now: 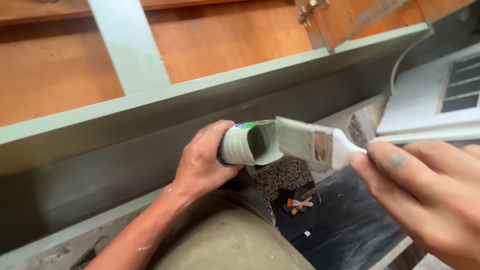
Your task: The person paints the exterior and interior surfaces of a wooden cabinet with light green paint using a brush. They repeatedly dip the brush into a paint can and apply the paint to the cabinet's edges, sides, and inner shelves.
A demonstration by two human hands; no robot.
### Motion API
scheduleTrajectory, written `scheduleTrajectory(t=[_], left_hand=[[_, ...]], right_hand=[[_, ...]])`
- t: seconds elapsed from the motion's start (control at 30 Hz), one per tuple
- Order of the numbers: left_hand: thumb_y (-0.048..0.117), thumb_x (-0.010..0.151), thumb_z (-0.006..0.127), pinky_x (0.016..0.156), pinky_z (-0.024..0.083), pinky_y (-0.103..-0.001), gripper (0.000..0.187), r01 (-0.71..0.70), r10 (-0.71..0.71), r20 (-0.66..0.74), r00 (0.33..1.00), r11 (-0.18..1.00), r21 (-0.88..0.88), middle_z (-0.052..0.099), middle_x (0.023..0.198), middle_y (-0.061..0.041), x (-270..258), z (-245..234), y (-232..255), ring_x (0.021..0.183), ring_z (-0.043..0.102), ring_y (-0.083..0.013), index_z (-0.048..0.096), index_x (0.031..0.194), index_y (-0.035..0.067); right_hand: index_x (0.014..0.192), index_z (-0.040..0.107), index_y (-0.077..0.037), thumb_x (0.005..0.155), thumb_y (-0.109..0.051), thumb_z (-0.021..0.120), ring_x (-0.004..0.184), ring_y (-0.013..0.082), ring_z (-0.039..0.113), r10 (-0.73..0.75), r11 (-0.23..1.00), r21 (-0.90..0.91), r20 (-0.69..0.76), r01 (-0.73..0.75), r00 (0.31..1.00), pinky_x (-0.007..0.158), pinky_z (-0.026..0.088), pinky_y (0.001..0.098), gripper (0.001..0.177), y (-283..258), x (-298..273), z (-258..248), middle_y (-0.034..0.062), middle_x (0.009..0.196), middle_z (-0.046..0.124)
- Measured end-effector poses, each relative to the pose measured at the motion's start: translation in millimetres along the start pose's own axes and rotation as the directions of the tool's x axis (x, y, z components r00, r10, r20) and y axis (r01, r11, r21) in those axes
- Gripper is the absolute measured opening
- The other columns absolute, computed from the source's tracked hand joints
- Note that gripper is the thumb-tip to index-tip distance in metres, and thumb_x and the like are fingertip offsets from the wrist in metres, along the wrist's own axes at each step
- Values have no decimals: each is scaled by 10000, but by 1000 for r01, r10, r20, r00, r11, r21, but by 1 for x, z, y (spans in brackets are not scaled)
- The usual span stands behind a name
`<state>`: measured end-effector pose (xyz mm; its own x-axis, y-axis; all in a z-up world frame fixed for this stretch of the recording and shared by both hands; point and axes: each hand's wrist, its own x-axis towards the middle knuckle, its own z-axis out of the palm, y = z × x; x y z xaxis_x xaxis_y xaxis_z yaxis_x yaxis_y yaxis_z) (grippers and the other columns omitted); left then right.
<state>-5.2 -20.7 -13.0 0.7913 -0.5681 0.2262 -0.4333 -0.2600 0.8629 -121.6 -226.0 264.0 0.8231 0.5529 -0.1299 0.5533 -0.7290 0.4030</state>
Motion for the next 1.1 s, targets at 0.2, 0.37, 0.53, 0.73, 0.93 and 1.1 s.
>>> scheduleTrajectory(t=[0.2,0.37,0.53,0.73,0.93,1.1], left_hand=[[149,626,806,920,535,-445,708,-50,49,-22,999,998,-40,661,1270,-82,4,5,4,1150,635,-309,563,1290,108],[76,621,771,1022,525,-449,758,-198,198,-16,980,979,-49,617,1348,-139,5,7,10,1249,602,-345,527,1338,60],[43,606,750,1019,533,-437,747,-254,253,-30,967,966,-48,626,1329,-161,10,6,22,1223,618,-349,529,1320,34],[30,617,737,1054,520,-451,719,-279,277,-39,960,958,-67,628,1314,-185,14,10,22,1231,619,-362,533,1306,4],[43,629,743,1062,514,-456,720,-285,284,-14,959,957,-56,622,1331,-185,18,13,21,1235,613,-367,530,1316,5],[25,583,728,1003,531,-454,766,-264,265,25,964,964,-36,621,1318,-179,26,21,16,1208,613,-364,517,1319,23]], right_hand=[[1221,638,-12,916,-82,476,936,289,664,-103,992,-65,78,108,992,650,556,393,353,7,7,11,135,1220,645],[988,638,-48,943,-145,551,592,216,524,-179,960,-187,162,209,970,495,457,359,138,1,27,38,41,802,501],[849,696,-82,831,-87,577,581,213,544,-190,960,-167,201,225,961,402,421,333,120,-14,37,61,98,906,558],[745,723,-158,784,-138,612,591,230,540,-198,962,-142,227,233,954,401,402,329,119,-16,40,74,121,961,589],[739,725,-175,801,-141,604,577,234,537,-186,966,-133,244,223,952,402,396,337,141,-14,41,80,122,955,596],[876,723,-78,818,-126,599,591,226,597,-153,977,-96,320,193,935,416,481,346,145,4,26,71,120,955,582]])
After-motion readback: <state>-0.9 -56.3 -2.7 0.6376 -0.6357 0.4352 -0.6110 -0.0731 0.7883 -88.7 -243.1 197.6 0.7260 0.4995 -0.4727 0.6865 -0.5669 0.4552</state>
